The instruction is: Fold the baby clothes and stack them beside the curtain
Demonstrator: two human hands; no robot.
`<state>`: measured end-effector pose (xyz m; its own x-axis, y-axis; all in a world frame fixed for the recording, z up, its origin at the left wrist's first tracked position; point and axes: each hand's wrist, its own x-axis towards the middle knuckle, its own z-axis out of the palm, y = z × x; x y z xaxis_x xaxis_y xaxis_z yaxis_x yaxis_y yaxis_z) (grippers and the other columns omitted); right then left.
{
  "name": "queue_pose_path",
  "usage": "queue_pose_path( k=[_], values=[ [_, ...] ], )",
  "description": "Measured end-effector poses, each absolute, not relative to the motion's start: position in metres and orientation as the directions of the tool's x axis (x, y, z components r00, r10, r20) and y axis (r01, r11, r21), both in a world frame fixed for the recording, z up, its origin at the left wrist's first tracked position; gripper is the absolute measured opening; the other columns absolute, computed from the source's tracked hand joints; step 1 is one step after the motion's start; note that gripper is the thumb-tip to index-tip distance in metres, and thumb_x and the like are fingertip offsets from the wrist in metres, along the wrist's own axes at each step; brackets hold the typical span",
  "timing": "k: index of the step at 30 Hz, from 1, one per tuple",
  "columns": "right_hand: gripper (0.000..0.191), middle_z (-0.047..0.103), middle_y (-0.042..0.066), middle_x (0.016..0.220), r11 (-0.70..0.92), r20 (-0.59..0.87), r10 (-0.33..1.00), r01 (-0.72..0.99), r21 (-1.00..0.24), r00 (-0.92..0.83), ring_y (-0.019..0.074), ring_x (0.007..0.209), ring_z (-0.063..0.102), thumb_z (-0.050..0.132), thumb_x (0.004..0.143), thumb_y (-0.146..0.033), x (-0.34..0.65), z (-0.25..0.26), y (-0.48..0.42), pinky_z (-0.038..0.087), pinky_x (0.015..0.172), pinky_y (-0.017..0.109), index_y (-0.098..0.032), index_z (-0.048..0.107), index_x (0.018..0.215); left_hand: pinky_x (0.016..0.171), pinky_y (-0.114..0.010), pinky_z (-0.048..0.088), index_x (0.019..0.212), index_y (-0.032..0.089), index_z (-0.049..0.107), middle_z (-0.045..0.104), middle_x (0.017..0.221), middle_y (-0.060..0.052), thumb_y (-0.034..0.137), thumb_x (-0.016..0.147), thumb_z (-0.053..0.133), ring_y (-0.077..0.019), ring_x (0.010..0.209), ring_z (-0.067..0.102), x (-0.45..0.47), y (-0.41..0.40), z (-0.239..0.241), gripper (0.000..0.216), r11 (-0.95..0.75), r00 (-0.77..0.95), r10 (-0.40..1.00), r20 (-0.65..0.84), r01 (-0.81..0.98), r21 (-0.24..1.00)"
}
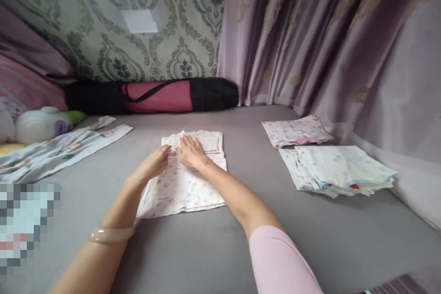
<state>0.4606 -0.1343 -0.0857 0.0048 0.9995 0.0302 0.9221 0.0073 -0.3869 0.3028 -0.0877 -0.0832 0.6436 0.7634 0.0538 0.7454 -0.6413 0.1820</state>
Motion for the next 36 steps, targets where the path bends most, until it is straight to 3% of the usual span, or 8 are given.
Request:
queue_pose_path(
  k=[5, 11, 15, 21, 27, 36],
  values=[
    [0.062, 0.023, 0.014, 0.163, -0.007, -0.015, 1.000, 0.942, -0.336, 0.002, 0.0245, 0.152, 0.015, 0.021, 0.101, -0.035, 0.469, -0.090, -0.146, 0.007, 0.123, 0.045, -0.003, 0.030, 0.153, 0.108, -0.031, 0.040, 0.127, 0.011, 0.054, 0.059, 0.134, -0.017, 0.007, 0.088, 0.040, -0.0221, 0.132, 0.050, 0.341, -0.080, -0.081, 0.041, -0.660, 0.656, 0.751, 0.073, 0.743, 0.110],
    [0.060, 0.027, 0.012, 0.162, 0.045, 0.055, 0.998, 0.958, -0.284, -0.030, 0.0224, 0.151, 0.018, 0.028, 0.098, -0.031, 0.469, -0.102, -0.148, 0.008, 0.123, 0.043, -0.005, 0.033, 0.152, 0.114, -0.049, 0.033, 0.136, 0.007, 0.048, 0.046, 0.148, -0.024, 0.029, 0.102, 0.028, -0.0318, 0.141, 0.039, 0.354, -0.076, -0.097, 0.046, -0.554, 0.546, 0.831, 0.103, 0.829, 0.074],
    [0.064, 0.025, 0.015, 0.162, 0.048, 0.049, 0.998, 0.953, -0.300, -0.035, 0.0236, 0.151, 0.018, 0.027, 0.098, -0.034, 0.476, -0.101, -0.151, 0.009, 0.123, 0.042, -0.002, 0.029, 0.153, 0.116, -0.049, 0.029, 0.144, 0.006, 0.041, 0.038, 0.154, -0.023, 0.037, 0.103, 0.025, -0.0324, 0.145, 0.032, 0.349, -0.076, -0.108, 0.054, -0.533, 0.525, 0.844, 0.105, 0.844, 0.066],
    [0.068, 0.019, 0.019, 0.163, -0.089, 0.018, 0.995, 0.959, -0.268, 0.098, 0.0268, 0.151, 0.014, 0.026, 0.099, -0.039, 0.489, -0.096, -0.160, 0.008, 0.122, 0.040, 0.003, 0.026, 0.153, 0.114, -0.050, 0.031, 0.144, 0.010, 0.041, 0.039, 0.154, -0.023, 0.038, 0.101, 0.026, -0.0310, 0.144, 0.034, 0.351, -0.078, -0.107, 0.054, -0.512, 0.502, 0.857, 0.113, 0.855, 0.080],
    [0.071, 0.018, 0.023, 0.162, -0.191, -0.014, 0.981, 0.959, -0.210, 0.192, 0.0302, 0.151, 0.014, 0.026, 0.100, -0.040, 0.502, -0.093, -0.167, 0.007, 0.122, 0.040, 0.007, 0.024, 0.153, 0.119, -0.048, 0.024, 0.146, 0.006, 0.039, 0.033, 0.157, -0.023, 0.039, 0.101, 0.022, -0.0321, 0.147, 0.029, 0.352, -0.078, -0.106, 0.058, -0.486, 0.480, 0.874, 0.076, 0.865, 0.123],
    [0.070, 0.018, 0.022, 0.162, -0.282, -0.008, 0.958, 0.935, -0.218, 0.287, 0.0302, 0.151, 0.014, 0.025, 0.100, -0.039, 0.527, -0.095, -0.172, 0.008, 0.121, 0.039, 0.007, 0.024, 0.152, 0.118, -0.048, 0.025, 0.146, 0.007, 0.040, 0.035, 0.156, -0.022, 0.039, 0.101, 0.024, -0.0317, 0.147, 0.030, 0.352, -0.075, -0.108, 0.058, -0.472, 0.465, 0.881, 0.083, 0.870, 0.139]
  ],
)
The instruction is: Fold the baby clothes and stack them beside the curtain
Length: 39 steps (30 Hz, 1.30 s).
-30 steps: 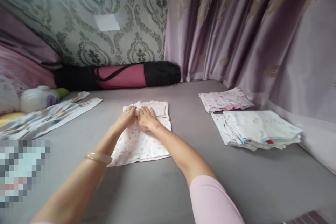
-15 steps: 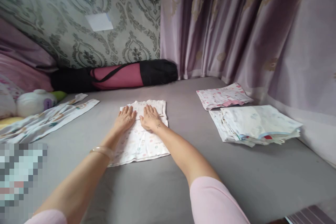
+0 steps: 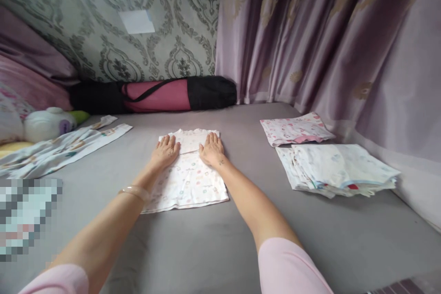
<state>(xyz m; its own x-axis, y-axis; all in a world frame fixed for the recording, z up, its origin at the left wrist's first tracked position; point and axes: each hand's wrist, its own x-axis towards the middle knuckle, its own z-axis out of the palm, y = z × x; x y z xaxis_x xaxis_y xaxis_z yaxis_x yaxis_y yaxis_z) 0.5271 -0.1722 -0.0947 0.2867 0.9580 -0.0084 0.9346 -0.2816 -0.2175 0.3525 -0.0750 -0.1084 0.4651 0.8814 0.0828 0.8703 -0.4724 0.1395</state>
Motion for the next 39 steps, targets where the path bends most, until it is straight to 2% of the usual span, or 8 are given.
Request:
queue_pose_path(
  k=[5, 9, 12, 15, 18, 22, 35, 39],
  values=[
    [0.070, 0.019, 0.022, 0.162, -0.300, 0.008, 0.951, 0.925, -0.233, 0.310, 0.0303, 0.150, 0.015, 0.028, 0.099, -0.038, 0.529, -0.098, -0.175, 0.010, 0.120, 0.040, 0.006, 0.024, 0.153, 0.116, -0.051, 0.029, 0.144, 0.011, 0.044, 0.039, 0.154, -0.021, 0.039, 0.100, 0.025, -0.0315, 0.145, 0.033, 0.353, -0.077, -0.108, 0.055, -0.481, 0.469, 0.876, 0.110, 0.866, 0.135],
    [0.071, 0.022, 0.020, 0.162, -0.299, 0.016, 0.950, 0.921, -0.251, 0.313, 0.0304, 0.149, 0.018, 0.031, 0.098, -0.041, 0.534, -0.095, -0.175, 0.013, 0.120, 0.041, 0.004, 0.026, 0.153, 0.117, -0.050, 0.025, 0.146, 0.007, 0.038, 0.034, 0.157, -0.022, 0.039, 0.101, 0.024, -0.0329, 0.146, 0.029, 0.353, -0.074, -0.103, 0.058, -0.471, 0.469, 0.882, 0.047, 0.872, 0.133],
    [0.070, 0.029, 0.019, 0.160, -0.263, -0.040, 0.964, 0.929, -0.261, 0.262, 0.0308, 0.147, 0.025, 0.036, 0.097, -0.045, 0.544, -0.083, -0.173, 0.016, 0.119, 0.045, -0.002, 0.033, 0.151, 0.115, -0.048, 0.029, 0.143, 0.008, 0.042, 0.039, 0.153, -0.023, 0.042, 0.100, 0.026, -0.0323, 0.145, 0.032, 0.353, -0.070, -0.094, 0.056, -0.496, 0.503, 0.864, -0.033, 0.859, 0.126],
    [0.061, 0.036, 0.018, 0.157, -0.223, -0.079, 0.975, 0.936, -0.272, 0.209, 0.0285, 0.146, 0.029, 0.030, 0.100, -0.042, 0.550, -0.072, -0.166, 0.010, 0.120, 0.048, -0.006, 0.039, 0.149, 0.117, -0.048, 0.026, 0.140, 0.010, 0.046, 0.040, 0.153, -0.021, 0.042, 0.101, 0.028, -0.0313, 0.146, 0.030, 0.355, -0.067, -0.087, 0.054, -0.533, 0.535, 0.845, 0.010, 0.840, 0.099],
    [0.061, 0.027, 0.015, 0.161, -0.185, 0.002, 0.981, 0.945, -0.268, 0.193, 0.0242, 0.151, 0.018, 0.021, 0.102, -0.038, 0.548, -0.072, -0.157, 0.001, 0.122, 0.045, -0.006, 0.032, 0.153, 0.122, -0.046, 0.014, 0.148, 0.006, 0.037, 0.030, 0.159, -0.019, 0.041, 0.102, 0.024, -0.0298, 0.151, 0.019, 0.357, -0.069, -0.089, 0.059, -0.566, 0.556, 0.822, 0.123, 0.822, 0.062],
    [0.069, 0.016, 0.018, 0.163, -0.232, 0.011, 0.970, 0.941, -0.246, 0.242, 0.0257, 0.152, 0.011, 0.020, 0.102, -0.044, 0.544, -0.091, -0.147, 0.003, 0.122, 0.040, 0.002, 0.023, 0.154, 0.121, -0.047, 0.016, 0.149, 0.000, 0.033, 0.030, 0.159, -0.022, 0.044, 0.102, 0.022, -0.0325, 0.150, 0.020, 0.358, -0.068, -0.100, 0.066, -0.546, 0.545, 0.837, 0.046, 0.830, 0.110],
    [0.070, 0.016, 0.018, 0.164, -0.244, -0.033, 0.969, 0.939, -0.243, 0.243, 0.0265, 0.152, 0.009, 0.023, 0.101, -0.045, 0.552, -0.102, -0.144, 0.004, 0.122, 0.038, 0.002, 0.023, 0.154, 0.120, -0.047, 0.017, 0.150, 0.003, 0.032, 0.026, 0.161, -0.021, 0.048, 0.100, 0.025, -0.0326, 0.150, 0.020, 0.353, -0.056, -0.103, 0.067, -0.524, 0.542, 0.839, -0.050, 0.829, 0.195],
    [0.066, 0.015, 0.017, 0.164, -0.229, -0.020, 0.973, 0.946, -0.228, 0.231, 0.0264, 0.152, 0.008, 0.025, 0.102, -0.042, 0.542, -0.093, -0.144, 0.003, 0.122, 0.041, -0.002, 0.025, 0.155, 0.121, -0.046, 0.017, 0.149, 0.003, 0.034, 0.027, 0.160, -0.022, 0.042, 0.101, 0.026, -0.0312, 0.150, 0.020, 0.349, -0.060, -0.101, 0.062, -0.604, 0.605, 0.795, 0.043, 0.782, 0.154]
  ],
)
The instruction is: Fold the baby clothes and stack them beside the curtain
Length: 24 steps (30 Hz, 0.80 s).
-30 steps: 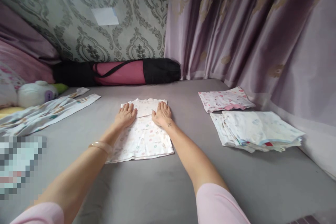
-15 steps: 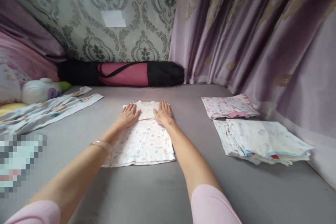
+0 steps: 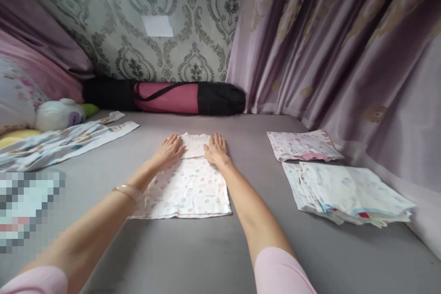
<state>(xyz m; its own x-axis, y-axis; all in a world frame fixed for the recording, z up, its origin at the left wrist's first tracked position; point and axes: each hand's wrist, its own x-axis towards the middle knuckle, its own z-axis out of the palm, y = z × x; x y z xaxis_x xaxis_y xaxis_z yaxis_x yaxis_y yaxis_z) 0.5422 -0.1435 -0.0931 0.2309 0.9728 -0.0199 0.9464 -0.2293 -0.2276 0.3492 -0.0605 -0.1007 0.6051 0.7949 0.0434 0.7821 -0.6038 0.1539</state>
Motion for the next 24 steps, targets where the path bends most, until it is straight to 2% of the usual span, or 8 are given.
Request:
queue_pose_path(
  k=[2, 5, 14, 18, 21, 24],
  values=[
    [0.063, 0.015, 0.015, 0.165, -0.160, 0.036, 0.984, 0.962, -0.222, 0.172, 0.0252, 0.153, 0.008, 0.025, 0.102, -0.039, 0.532, -0.091, -0.143, 0.002, 0.122, 0.042, -0.006, 0.026, 0.156, 0.121, -0.048, 0.017, 0.149, 0.004, 0.034, 0.030, 0.159, -0.021, 0.042, 0.101, 0.025, -0.0309, 0.150, 0.021, 0.351, -0.066, -0.103, 0.062, -0.636, 0.627, 0.772, 0.102, 0.763, 0.119],
    [0.061, 0.018, 0.013, 0.164, -0.086, 0.036, 0.995, 0.968, -0.237, 0.097, 0.0239, 0.152, 0.011, 0.023, 0.102, -0.038, 0.516, -0.093, -0.142, 0.004, 0.122, 0.043, -0.010, 0.027, 0.156, 0.120, -0.050, 0.020, 0.150, 0.006, 0.036, 0.033, 0.158, -0.019, 0.044, 0.102, 0.022, -0.0315, 0.149, 0.024, 0.357, -0.073, -0.109, 0.063, -0.644, 0.638, 0.765, 0.086, 0.758, 0.100],
    [0.060, 0.018, 0.012, 0.165, -0.097, -0.018, 0.995, 0.966, -0.240, 0.096, 0.0225, 0.152, 0.011, 0.022, 0.102, -0.037, 0.512, -0.094, -0.138, 0.005, 0.122, 0.043, -0.011, 0.026, 0.156, 0.120, -0.050, 0.020, 0.151, 0.006, 0.034, 0.032, 0.159, -0.018, 0.046, 0.102, 0.020, -0.0305, 0.149, 0.023, 0.361, -0.071, -0.111, 0.065, -0.619, 0.617, 0.785, 0.053, 0.780, 0.094],
    [0.060, 0.014, 0.013, 0.165, -0.048, -0.059, 0.998, 0.968, -0.247, 0.035, 0.0247, 0.153, 0.008, 0.025, 0.102, -0.036, 0.507, -0.083, -0.153, 0.004, 0.122, 0.047, -0.012, 0.025, 0.157, 0.121, -0.052, 0.017, 0.151, 0.006, 0.035, 0.029, 0.160, -0.019, 0.045, 0.102, 0.023, -0.0316, 0.151, 0.018, 0.356, -0.087, -0.102, 0.064, -0.647, 0.646, 0.763, 0.041, 0.760, 0.056],
    [0.060, 0.015, 0.013, 0.165, 0.033, -0.037, 0.998, 0.968, -0.248, -0.043, 0.0251, 0.153, 0.009, 0.025, 0.102, -0.036, 0.499, -0.084, -0.175, 0.004, 0.122, 0.047, -0.012, 0.028, 0.156, 0.122, -0.048, 0.016, 0.150, 0.003, 0.034, 0.027, 0.160, -0.021, 0.040, 0.102, 0.024, -0.0313, 0.151, 0.018, 0.346, -0.106, -0.101, 0.062, -0.723, 0.722, 0.690, 0.042, 0.691, 0.014],
    [0.060, 0.017, 0.012, 0.165, 0.057, -0.025, 0.998, 0.966, -0.252, -0.065, 0.0243, 0.152, 0.011, 0.023, 0.102, -0.038, 0.492, -0.091, -0.190, 0.004, 0.123, 0.046, -0.012, 0.027, 0.156, 0.123, -0.043, 0.016, 0.152, 0.003, 0.031, 0.026, 0.161, -0.019, 0.037, 0.102, 0.021, -0.0285, 0.151, 0.018, 0.336, -0.117, -0.107, 0.061, -0.738, 0.738, 0.675, 0.010, 0.674, 0.030]
  ],
)
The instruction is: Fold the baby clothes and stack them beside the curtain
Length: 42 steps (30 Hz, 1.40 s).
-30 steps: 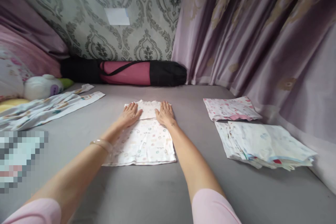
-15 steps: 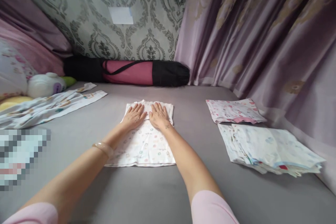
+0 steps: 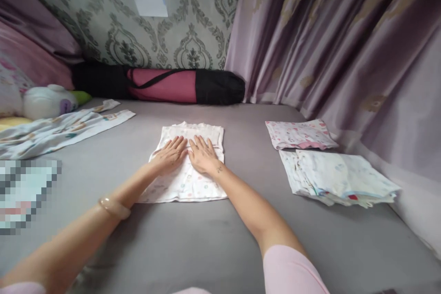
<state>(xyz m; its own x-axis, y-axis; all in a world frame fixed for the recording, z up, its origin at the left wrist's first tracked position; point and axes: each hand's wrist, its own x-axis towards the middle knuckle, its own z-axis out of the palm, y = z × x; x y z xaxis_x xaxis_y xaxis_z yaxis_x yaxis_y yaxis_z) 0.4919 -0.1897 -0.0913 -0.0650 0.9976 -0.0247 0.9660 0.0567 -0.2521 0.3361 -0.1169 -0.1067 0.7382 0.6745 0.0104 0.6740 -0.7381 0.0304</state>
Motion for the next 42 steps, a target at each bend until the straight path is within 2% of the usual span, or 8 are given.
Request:
queue_pose_path(
  k=[14, 19, 25, 28, 31, 35, 37, 42],
  values=[
    [0.061, 0.013, 0.011, 0.165, 0.215, -0.052, 0.970, 0.940, -0.266, -0.237, 0.0221, 0.153, 0.008, 0.025, 0.103, -0.042, 0.502, -0.089, -0.248, 0.002, 0.124, 0.043, -0.013, 0.025, 0.157, 0.122, -0.047, 0.017, 0.153, 0.010, 0.032, 0.025, 0.162, -0.017, 0.045, 0.103, 0.024, -0.0271, 0.151, 0.018, 0.296, -0.144, -0.113, 0.062, -0.826, 0.824, 0.562, 0.076, 0.553, 0.110],
    [0.059, 0.009, 0.010, 0.166, 0.277, -0.095, 0.945, 0.922, -0.272, -0.312, 0.0243, 0.153, 0.006, 0.029, 0.103, -0.041, 0.506, -0.082, -0.285, 0.001, 0.123, 0.046, -0.018, 0.025, 0.157, 0.123, -0.047, 0.013, 0.155, 0.013, 0.028, 0.020, 0.163, -0.015, 0.054, 0.102, 0.021, -0.0267, 0.152, 0.015, 0.263, -0.166, -0.104, 0.068, -0.850, 0.858, 0.513, -0.005, 0.509, 0.134],
    [0.052, 0.012, 0.006, 0.166, 0.326, -0.105, 0.921, 0.890, -0.320, -0.375, 0.0229, 0.153, 0.006, 0.028, 0.104, -0.036, 0.502, -0.073, -0.324, 0.003, 0.124, 0.047, -0.026, 0.032, 0.155, 0.123, -0.049, 0.011, 0.157, 0.026, 0.022, 0.014, 0.165, -0.008, 0.058, 0.101, 0.026, -0.0259, 0.152, 0.012, 0.236, -0.186, -0.098, 0.065, -0.861, 0.878, 0.476, -0.043, 0.475, 0.180],
    [0.051, 0.014, 0.006, 0.166, 0.344, -0.105, 0.910, 0.874, -0.342, -0.400, 0.0215, 0.153, 0.007, 0.031, 0.104, -0.034, 0.501, -0.069, -0.344, 0.003, 0.124, 0.047, -0.026, 0.034, 0.154, 0.122, -0.052, 0.017, 0.153, 0.033, 0.034, 0.021, 0.164, -0.005, 0.048, 0.103, 0.027, -0.0278, 0.151, 0.018, 0.225, -0.191, -0.092, 0.053, -0.863, 0.886, 0.461, -0.048, 0.461, 0.207],
    [0.052, 0.020, 0.004, 0.164, 0.342, -0.115, 0.902, 0.852, -0.398, -0.416, 0.0206, 0.152, 0.012, 0.034, 0.103, -0.036, 0.503, -0.061, -0.357, 0.007, 0.125, 0.046, -0.025, 0.035, 0.154, 0.119, -0.047, 0.029, 0.140, 0.031, 0.055, 0.041, 0.156, -0.005, 0.035, 0.102, 0.032, -0.0271, 0.146, 0.034, 0.218, -0.191, -0.077, 0.044, -0.881, 0.915, 0.402, -0.024, 0.394, 0.264],
    [0.044, 0.050, 0.004, 0.150, 0.330, -0.065, 0.912, 0.819, -0.469, -0.405, 0.0185, 0.142, 0.039, 0.031, 0.104, -0.033, 0.501, -0.048, -0.346, 0.024, 0.122, 0.039, -0.025, 0.058, 0.137, 0.109, -0.037, 0.044, 0.114, 0.024, 0.071, 0.059, 0.139, -0.008, 0.029, 0.100, 0.031, -0.0235, 0.130, 0.054, 0.234, -0.193, -0.059, 0.043, -0.875, 0.932, 0.362, 0.030, 0.329, 0.355],
    [0.045, 0.054, 0.006, 0.146, 0.327, -0.006, 0.929, 0.828, -0.456, -0.370, 0.0185, 0.140, 0.042, 0.028, 0.104, -0.031, 0.493, -0.048, -0.330, 0.025, 0.121, 0.039, -0.022, 0.061, 0.134, 0.111, -0.039, 0.042, 0.126, 0.019, 0.063, 0.055, 0.143, -0.012, 0.031, 0.101, 0.027, -0.0244, 0.134, 0.050, 0.253, -0.198, -0.063, 0.046, -0.869, 0.914, 0.398, 0.079, 0.348, 0.352],
    [0.059, 0.022, 0.013, 0.163, 0.295, -0.043, 0.943, 0.888, -0.353, -0.330, 0.0239, 0.152, 0.013, 0.029, 0.103, -0.038, 0.472, -0.067, -0.306, 0.010, 0.124, 0.046, -0.010, 0.031, 0.155, 0.123, -0.049, 0.016, 0.155, 0.012, 0.026, 0.023, 0.162, -0.016, 0.050, 0.102, 0.024, -0.0284, 0.152, 0.014, 0.283, -0.207, -0.090, 0.065, -0.844, 0.876, 0.482, -0.016, 0.469, 0.261]
  ],
)
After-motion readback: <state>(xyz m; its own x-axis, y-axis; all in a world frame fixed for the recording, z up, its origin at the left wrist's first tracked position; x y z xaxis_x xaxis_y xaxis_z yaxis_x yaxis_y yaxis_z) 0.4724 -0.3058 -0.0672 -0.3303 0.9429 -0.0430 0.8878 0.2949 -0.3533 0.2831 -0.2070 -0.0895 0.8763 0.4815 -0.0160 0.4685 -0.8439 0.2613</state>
